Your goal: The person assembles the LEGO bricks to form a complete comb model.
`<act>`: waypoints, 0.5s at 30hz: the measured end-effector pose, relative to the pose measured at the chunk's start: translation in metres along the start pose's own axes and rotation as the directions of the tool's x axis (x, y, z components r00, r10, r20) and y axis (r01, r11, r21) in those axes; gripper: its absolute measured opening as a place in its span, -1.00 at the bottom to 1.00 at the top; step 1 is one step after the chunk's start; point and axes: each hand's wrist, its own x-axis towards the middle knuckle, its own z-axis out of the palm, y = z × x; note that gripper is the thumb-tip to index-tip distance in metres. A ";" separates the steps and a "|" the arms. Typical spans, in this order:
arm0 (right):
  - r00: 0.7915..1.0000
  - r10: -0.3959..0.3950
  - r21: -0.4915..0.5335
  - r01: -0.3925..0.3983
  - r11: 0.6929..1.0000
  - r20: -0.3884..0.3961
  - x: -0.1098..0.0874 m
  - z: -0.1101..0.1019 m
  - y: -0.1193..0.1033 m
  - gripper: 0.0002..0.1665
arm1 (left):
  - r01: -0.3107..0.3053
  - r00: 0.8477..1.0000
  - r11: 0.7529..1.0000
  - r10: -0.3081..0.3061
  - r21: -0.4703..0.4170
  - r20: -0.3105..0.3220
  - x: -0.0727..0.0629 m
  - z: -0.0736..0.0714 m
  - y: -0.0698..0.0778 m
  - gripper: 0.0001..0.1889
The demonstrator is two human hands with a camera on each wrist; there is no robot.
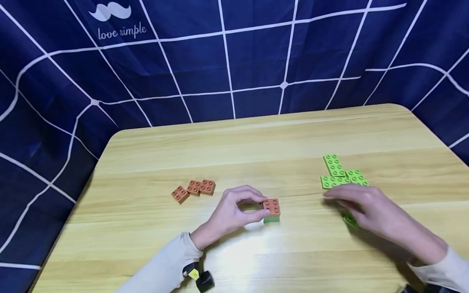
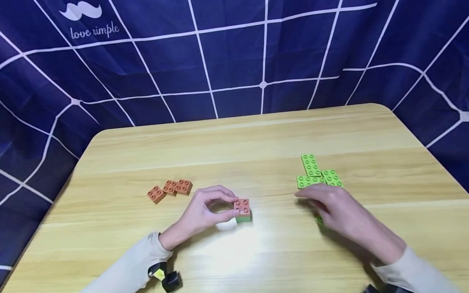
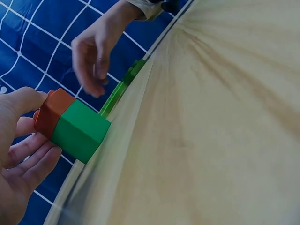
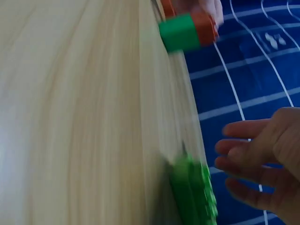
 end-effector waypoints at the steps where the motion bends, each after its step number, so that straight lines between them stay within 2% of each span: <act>1: 1.000 0.003 -0.023 -0.003 1.000 0.014 -0.006 -0.004 0.005 -0.39 | 0.003 1.000 1.000 -0.003 -0.005 -0.002 0.000 0.001 0.000 -0.80; 5: 0.997 0.012 -0.096 -0.005 0.995 0.077 -0.025 -0.011 0.019 -0.17 | 0.023 1.000 0.999 -0.023 -0.049 -0.012 0.000 0.003 0.000 -0.78; 10: 0.995 -0.035 -0.125 0.047 0.991 0.090 -0.037 -0.011 0.026 -0.19 | 0.034 0.999 0.993 -0.037 -0.115 -0.022 -0.002 0.006 -0.004 -0.78; 12: 0.995 -0.046 -0.130 0.056 0.990 0.083 -0.040 -0.009 0.027 -0.26 | 0.028 0.999 0.992 -0.032 -0.126 -0.025 -0.003 0.007 -0.006 -0.78; 15: 0.996 -0.038 -0.147 0.050 0.988 0.079 -0.041 -0.006 0.027 -0.81 | 0.011 0.999 0.993 -0.015 -0.117 -0.035 -0.003 0.007 -0.008 -0.78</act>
